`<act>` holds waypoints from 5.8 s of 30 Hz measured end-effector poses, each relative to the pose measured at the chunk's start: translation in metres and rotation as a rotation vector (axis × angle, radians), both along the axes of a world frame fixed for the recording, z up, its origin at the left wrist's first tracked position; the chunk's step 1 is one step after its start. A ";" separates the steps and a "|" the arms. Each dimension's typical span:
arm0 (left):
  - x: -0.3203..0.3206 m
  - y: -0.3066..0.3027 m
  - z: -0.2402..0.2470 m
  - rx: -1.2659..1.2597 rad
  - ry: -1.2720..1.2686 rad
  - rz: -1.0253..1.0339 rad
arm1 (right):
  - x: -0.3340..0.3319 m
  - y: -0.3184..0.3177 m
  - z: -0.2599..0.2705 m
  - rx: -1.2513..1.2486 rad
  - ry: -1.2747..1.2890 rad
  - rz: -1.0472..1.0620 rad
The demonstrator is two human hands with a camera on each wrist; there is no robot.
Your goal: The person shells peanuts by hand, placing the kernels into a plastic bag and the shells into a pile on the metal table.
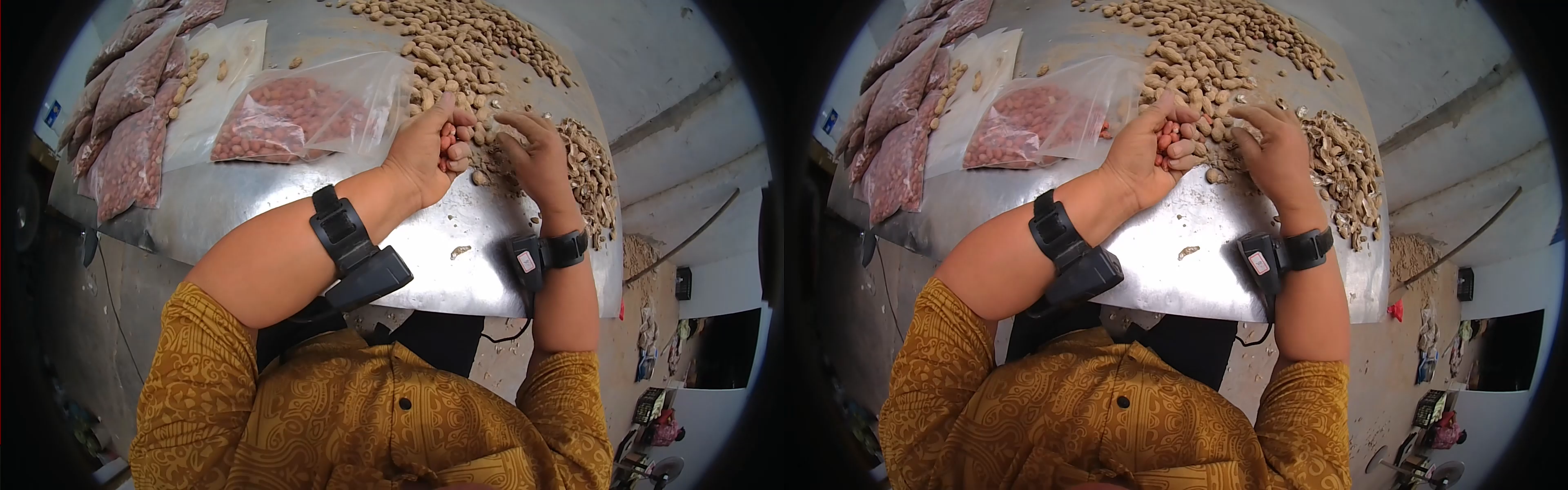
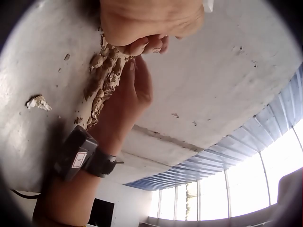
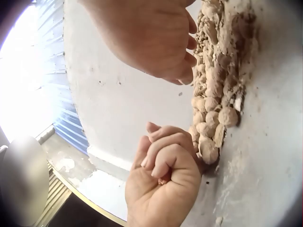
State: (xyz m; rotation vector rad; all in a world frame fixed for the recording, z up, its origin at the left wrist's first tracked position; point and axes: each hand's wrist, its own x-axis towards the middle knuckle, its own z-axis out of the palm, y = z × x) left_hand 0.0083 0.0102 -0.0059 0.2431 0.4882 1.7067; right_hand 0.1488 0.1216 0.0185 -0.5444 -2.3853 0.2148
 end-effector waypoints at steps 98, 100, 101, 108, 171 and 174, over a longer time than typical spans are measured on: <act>0.001 -0.002 0.000 0.054 0.141 -0.136 | 0.004 -0.005 0.008 -0.286 0.323 -0.113; 0.005 -0.006 0.004 0.075 0.267 -0.159 | 0.012 0.007 0.005 -0.192 0.271 -0.200; 0.008 -0.007 0.006 0.068 0.295 -0.163 | 0.013 0.010 0.004 -0.184 0.282 -0.198; 0.015 0.004 0.043 -0.072 1.099 -0.258 | 0.019 0.019 -0.002 -0.201 0.348 -0.172; -0.006 -0.025 0.009 -0.101 0.262 -0.200 | 0.005 -0.018 0.007 -0.492 -0.170 0.171; -0.010 -0.026 0.004 -0.055 0.097 -0.263 | 0.006 -0.018 0.006 -0.700 0.024 0.177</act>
